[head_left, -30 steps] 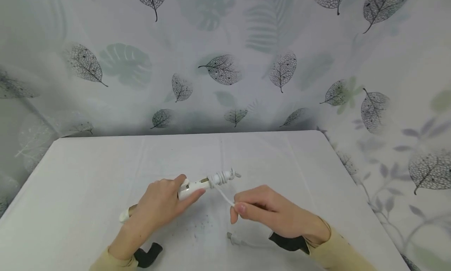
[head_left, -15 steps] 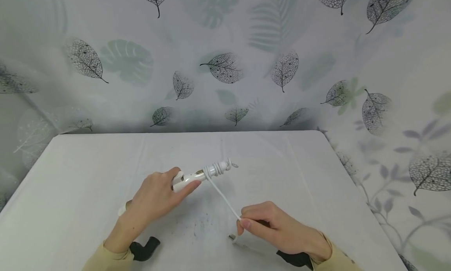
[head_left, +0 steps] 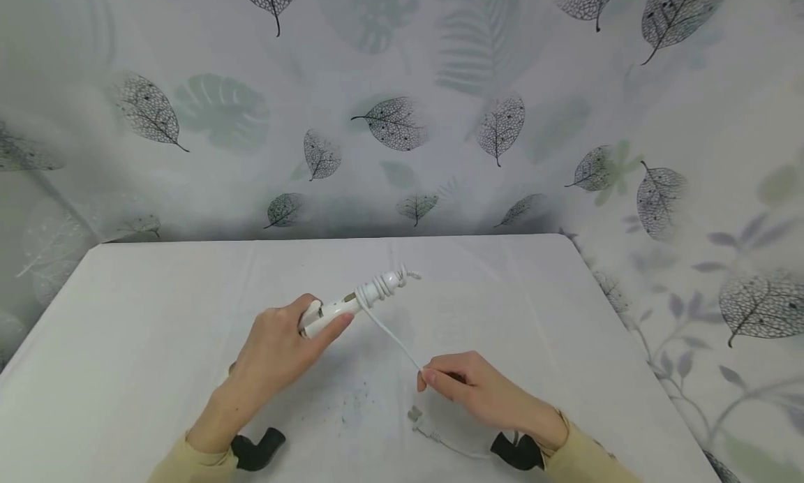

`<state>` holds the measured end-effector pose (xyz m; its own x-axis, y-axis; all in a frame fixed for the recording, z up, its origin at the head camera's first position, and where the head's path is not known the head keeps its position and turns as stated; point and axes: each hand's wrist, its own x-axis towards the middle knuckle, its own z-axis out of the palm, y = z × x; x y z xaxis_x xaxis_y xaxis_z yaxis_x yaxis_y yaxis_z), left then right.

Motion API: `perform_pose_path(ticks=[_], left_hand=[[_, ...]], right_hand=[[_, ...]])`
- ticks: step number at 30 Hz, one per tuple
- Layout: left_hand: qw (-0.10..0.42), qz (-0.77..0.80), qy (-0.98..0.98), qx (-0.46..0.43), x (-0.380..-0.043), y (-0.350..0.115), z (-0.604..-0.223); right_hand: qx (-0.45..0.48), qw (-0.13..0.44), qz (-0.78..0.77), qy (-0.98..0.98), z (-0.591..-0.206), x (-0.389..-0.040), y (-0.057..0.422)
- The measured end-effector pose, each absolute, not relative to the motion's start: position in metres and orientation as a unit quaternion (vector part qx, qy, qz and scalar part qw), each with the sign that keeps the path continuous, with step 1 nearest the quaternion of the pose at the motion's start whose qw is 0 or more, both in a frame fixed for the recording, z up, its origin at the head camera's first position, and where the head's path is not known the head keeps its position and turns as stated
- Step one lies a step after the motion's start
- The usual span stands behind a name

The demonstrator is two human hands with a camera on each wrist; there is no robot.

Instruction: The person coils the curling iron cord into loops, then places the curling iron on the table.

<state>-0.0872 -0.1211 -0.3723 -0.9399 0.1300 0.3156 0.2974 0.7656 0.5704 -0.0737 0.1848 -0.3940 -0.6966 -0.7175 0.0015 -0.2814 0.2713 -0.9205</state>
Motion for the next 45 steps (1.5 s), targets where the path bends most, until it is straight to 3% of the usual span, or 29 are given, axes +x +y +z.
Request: perform_pose_path(ticks=[9,18,27,35,45], left_hand=[[0.149,-0.327,-0.919,-0.163,-0.073,-0.109,-0.371],[0.136,-0.331,-0.909,-0.214,-0.061,-0.098,-0.37],[0.093,-0.324,-0.912,-0.233,-0.058,-0.102,-0.372],[0.057,-0.324,-0.906,-0.267,-0.055,-0.104,-0.373],[0.048,-0.286,-0.908,-0.302,-0.054,-0.103,-0.377]], right_hand=[[-0.279,0.202,-0.43,0.835,-0.412,-0.098,0.179],[-0.311,0.103,-0.323,0.888,-0.42,-0.113,0.171],[-0.352,0.02,-0.325,0.877,-0.421,-0.123,0.171],[-0.345,0.025,-0.319,0.882,-0.428,-0.133,0.17],[-0.288,0.031,-0.293,0.911,-0.422,-0.148,0.168]])
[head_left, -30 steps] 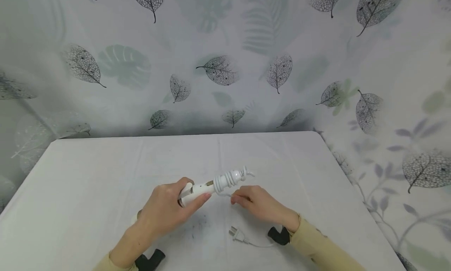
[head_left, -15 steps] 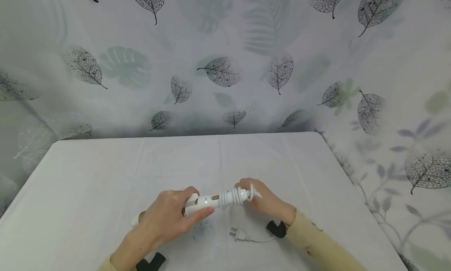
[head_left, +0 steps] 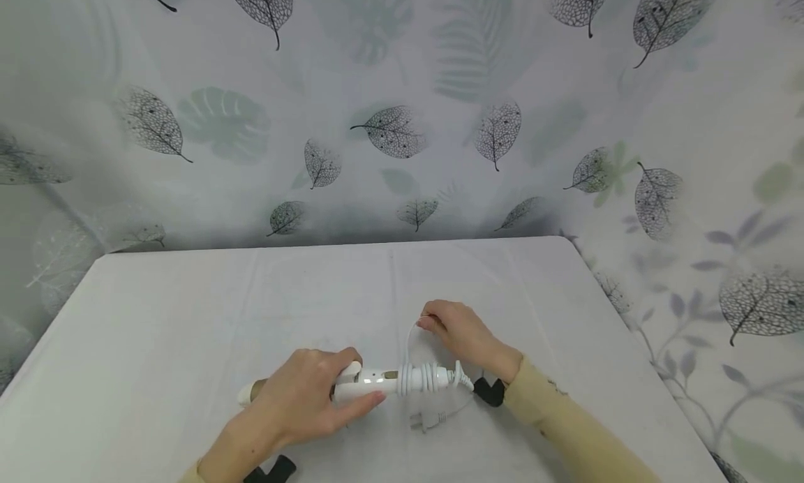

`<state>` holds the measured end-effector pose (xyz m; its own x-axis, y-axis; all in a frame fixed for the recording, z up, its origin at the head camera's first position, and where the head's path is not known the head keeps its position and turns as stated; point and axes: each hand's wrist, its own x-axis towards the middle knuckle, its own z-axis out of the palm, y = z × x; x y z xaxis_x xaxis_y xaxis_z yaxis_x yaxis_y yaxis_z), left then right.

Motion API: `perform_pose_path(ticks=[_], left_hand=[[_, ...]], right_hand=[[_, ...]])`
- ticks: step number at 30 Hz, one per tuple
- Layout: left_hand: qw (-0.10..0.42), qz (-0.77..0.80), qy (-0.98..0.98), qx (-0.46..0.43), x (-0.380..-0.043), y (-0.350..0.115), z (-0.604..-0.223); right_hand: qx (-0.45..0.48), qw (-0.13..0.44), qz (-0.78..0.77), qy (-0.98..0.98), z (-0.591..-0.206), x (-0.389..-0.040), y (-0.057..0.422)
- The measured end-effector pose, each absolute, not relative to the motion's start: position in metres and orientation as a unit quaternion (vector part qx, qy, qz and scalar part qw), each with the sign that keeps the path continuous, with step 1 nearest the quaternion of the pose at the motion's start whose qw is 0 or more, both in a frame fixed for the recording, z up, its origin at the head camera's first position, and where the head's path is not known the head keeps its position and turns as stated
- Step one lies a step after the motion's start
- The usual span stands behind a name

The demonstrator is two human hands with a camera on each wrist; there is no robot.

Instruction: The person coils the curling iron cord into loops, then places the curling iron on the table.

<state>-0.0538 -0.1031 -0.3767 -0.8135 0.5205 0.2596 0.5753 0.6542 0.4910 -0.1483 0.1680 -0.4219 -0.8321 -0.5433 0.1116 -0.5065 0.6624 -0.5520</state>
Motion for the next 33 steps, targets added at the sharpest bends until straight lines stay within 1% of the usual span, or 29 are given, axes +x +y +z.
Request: perform_pose_path(ticks=[5,9,13,17,20,27,33], left_hand=[[0.027,-0.271,-0.909,-0.315,-0.053,-0.103,-0.378],[0.017,-0.265,-0.906,-0.329,-0.054,-0.104,-0.381],[0.007,-0.248,-0.908,-0.338,-0.054,-0.104,-0.387],[-0.006,-0.234,-0.912,-0.338,-0.054,-0.103,-0.39],[-0.018,-0.223,-0.915,-0.336,-0.055,-0.102,-0.391],[-0.033,-0.199,-0.925,-0.323,-0.056,-0.101,-0.394],[-0.064,-0.223,-0.926,-0.297,-0.062,-0.105,-0.398]], right_hand=[[-0.279,0.014,-0.29,0.915,-0.416,-0.15,0.166],[-0.272,-0.012,-0.299,0.915,-0.407,-0.149,0.166],[-0.279,-0.059,-0.314,0.906,-0.396,-0.147,0.166],[-0.316,-0.121,-0.332,0.881,-0.388,-0.144,0.164],[-0.338,-0.151,-0.349,0.861,-0.381,-0.14,0.162],[-0.373,-0.162,-0.389,0.827,-0.367,-0.127,0.16],[-0.37,-0.14,-0.427,0.813,-0.356,-0.112,0.16]])
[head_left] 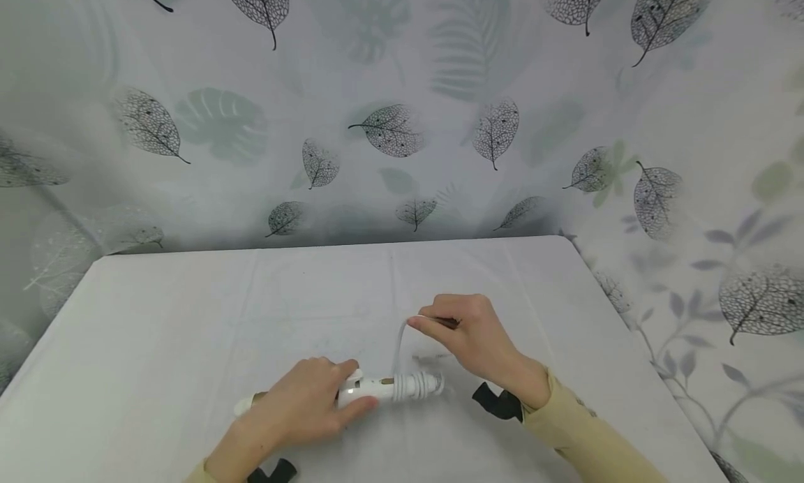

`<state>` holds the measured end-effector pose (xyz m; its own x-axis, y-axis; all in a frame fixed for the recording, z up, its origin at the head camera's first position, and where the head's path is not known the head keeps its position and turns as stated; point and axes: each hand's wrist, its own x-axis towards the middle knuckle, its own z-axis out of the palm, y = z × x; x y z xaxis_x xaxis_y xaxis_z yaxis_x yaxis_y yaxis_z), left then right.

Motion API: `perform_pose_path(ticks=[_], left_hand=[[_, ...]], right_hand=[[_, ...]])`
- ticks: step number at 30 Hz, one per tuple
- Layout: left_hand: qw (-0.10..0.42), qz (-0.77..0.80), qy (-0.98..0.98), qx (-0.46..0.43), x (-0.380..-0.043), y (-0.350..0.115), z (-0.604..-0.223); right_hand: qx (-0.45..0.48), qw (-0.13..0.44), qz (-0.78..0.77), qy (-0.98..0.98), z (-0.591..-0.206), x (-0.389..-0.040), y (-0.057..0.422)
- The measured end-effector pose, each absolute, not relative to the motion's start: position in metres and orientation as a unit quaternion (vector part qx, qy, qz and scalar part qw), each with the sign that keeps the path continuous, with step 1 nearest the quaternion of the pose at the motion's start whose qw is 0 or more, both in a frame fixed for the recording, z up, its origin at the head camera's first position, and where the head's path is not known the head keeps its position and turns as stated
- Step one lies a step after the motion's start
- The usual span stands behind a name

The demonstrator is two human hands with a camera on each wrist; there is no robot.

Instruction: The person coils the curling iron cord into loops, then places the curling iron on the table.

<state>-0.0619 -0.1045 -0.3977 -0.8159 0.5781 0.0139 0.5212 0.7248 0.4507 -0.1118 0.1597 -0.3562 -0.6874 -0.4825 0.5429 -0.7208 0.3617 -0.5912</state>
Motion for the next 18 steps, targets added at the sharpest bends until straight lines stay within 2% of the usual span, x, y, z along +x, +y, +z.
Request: perform_pose_path(ticks=[13,18], left_hand=[[0.099,0.229,0.943,0.219,-0.071,-0.105,-0.405],[0.11,0.249,0.945,0.18,-0.073,-0.104,-0.407]], right_hand=[[0.416,0.062,0.466,-0.778,-0.359,-0.077,0.154],[0.424,0.056,0.447,-0.786,-0.363,-0.067,0.154]])
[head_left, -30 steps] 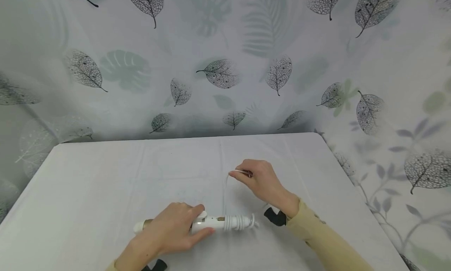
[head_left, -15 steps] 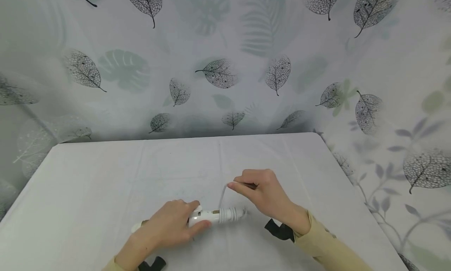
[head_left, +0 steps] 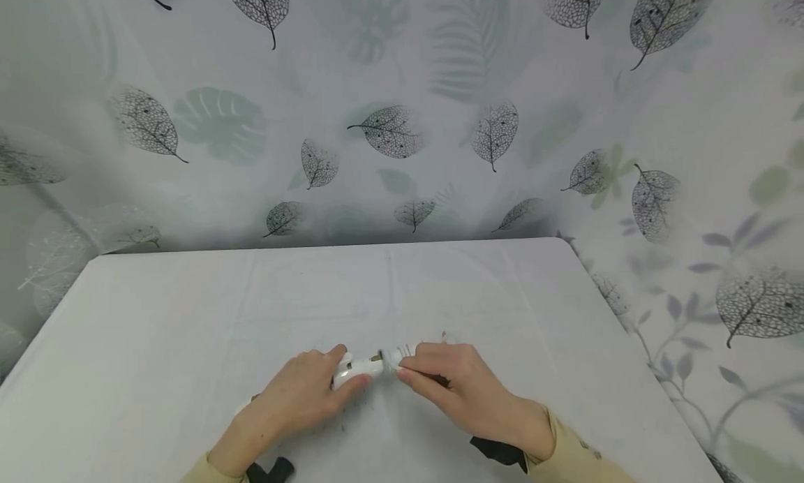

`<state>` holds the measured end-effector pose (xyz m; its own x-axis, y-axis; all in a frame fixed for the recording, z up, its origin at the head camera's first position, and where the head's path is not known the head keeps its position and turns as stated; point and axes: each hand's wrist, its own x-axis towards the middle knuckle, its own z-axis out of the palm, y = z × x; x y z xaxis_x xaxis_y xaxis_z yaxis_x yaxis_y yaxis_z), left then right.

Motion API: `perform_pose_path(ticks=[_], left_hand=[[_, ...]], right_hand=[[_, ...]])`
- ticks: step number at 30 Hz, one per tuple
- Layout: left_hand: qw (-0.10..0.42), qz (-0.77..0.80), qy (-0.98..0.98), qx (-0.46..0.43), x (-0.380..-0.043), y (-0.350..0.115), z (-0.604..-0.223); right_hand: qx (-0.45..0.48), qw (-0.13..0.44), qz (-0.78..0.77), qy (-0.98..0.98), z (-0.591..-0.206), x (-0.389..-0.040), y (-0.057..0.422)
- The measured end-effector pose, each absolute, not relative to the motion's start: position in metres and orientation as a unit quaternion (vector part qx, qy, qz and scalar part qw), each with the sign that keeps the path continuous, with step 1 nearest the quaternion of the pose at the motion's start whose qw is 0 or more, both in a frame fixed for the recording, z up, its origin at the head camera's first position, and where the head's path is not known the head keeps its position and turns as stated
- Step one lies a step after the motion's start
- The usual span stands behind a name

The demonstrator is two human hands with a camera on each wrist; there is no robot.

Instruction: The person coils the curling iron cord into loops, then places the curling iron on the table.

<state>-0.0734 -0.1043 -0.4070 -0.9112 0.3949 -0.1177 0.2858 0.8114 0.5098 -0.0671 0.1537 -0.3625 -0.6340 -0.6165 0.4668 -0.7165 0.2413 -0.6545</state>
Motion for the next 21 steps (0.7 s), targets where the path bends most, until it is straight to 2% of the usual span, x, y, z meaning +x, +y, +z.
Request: perform_pose_path(ticks=[15,21], left_hand=[[0.063,0.317,0.94,0.113,-0.084,-0.114,-0.398],[0.059,0.395,0.914,0.071,-0.087,-0.117,-0.396]], right_hand=[[0.416,0.054,0.463,-0.781,-0.378,-0.048,0.16],[0.383,-0.008,0.519,-0.764,-0.391,-0.047,0.168]])
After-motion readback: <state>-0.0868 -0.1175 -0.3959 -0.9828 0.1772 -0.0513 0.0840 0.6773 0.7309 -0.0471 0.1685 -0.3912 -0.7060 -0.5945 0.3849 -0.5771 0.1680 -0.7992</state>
